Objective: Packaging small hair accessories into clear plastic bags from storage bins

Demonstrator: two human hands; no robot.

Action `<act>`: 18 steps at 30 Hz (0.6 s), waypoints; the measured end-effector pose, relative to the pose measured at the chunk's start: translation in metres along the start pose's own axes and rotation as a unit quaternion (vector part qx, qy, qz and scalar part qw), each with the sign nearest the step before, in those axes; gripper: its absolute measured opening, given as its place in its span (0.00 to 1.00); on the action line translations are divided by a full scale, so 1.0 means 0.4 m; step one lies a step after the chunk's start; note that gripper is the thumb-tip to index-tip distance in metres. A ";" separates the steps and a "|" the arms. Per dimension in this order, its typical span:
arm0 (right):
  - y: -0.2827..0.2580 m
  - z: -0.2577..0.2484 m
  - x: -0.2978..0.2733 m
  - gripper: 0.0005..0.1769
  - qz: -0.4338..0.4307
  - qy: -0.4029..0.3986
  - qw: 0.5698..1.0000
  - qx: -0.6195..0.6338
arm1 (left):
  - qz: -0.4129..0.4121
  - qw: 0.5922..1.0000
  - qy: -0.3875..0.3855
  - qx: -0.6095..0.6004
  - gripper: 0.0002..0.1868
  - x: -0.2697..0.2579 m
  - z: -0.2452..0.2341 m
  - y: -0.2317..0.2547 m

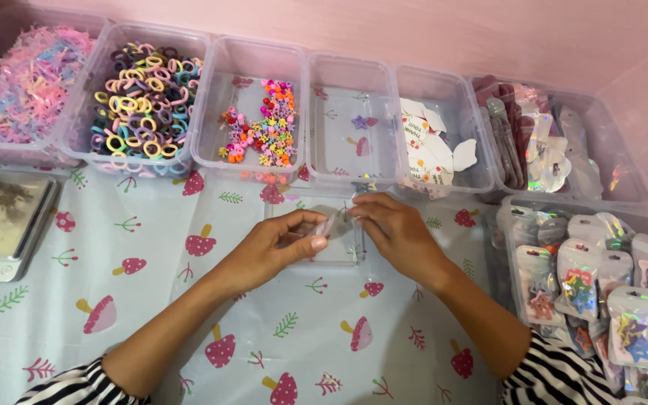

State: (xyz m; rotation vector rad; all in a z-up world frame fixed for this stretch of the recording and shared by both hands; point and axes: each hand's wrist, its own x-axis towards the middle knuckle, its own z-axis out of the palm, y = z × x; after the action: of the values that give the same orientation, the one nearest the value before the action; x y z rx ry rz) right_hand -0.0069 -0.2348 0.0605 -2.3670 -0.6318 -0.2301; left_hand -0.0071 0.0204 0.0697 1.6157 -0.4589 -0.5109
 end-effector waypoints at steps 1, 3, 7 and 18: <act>-0.009 -0.023 0.008 0.08 -0.002 0.002 1.000 -0.001 | 0.002 1.000 0.000 0.002 0.25 0.001 -0.005 -0.003; -0.025 -0.072 0.023 0.10 0.009 0.010 0.999 0.040 | 0.007 0.997 0.003 -0.079 0.26 0.010 -0.013 -0.010; 0.021 -0.129 0.106 0.10 -0.013 0.030 0.999 -0.005 | 0.025 0.990 0.013 -0.138 0.27 0.059 -0.012 -0.035; 0.334 -0.007 0.436 0.08 0.036 -0.254 0.895 -0.366 | 0.047 0.991 0.005 -0.126 0.35 0.094 -0.006 -0.081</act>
State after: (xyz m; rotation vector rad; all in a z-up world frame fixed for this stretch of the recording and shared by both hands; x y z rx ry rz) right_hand 0.2108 -0.2582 0.0435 -3.2194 -0.7879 0.2502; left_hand 0.0250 0.0041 0.0355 1.3482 -0.4413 -0.4695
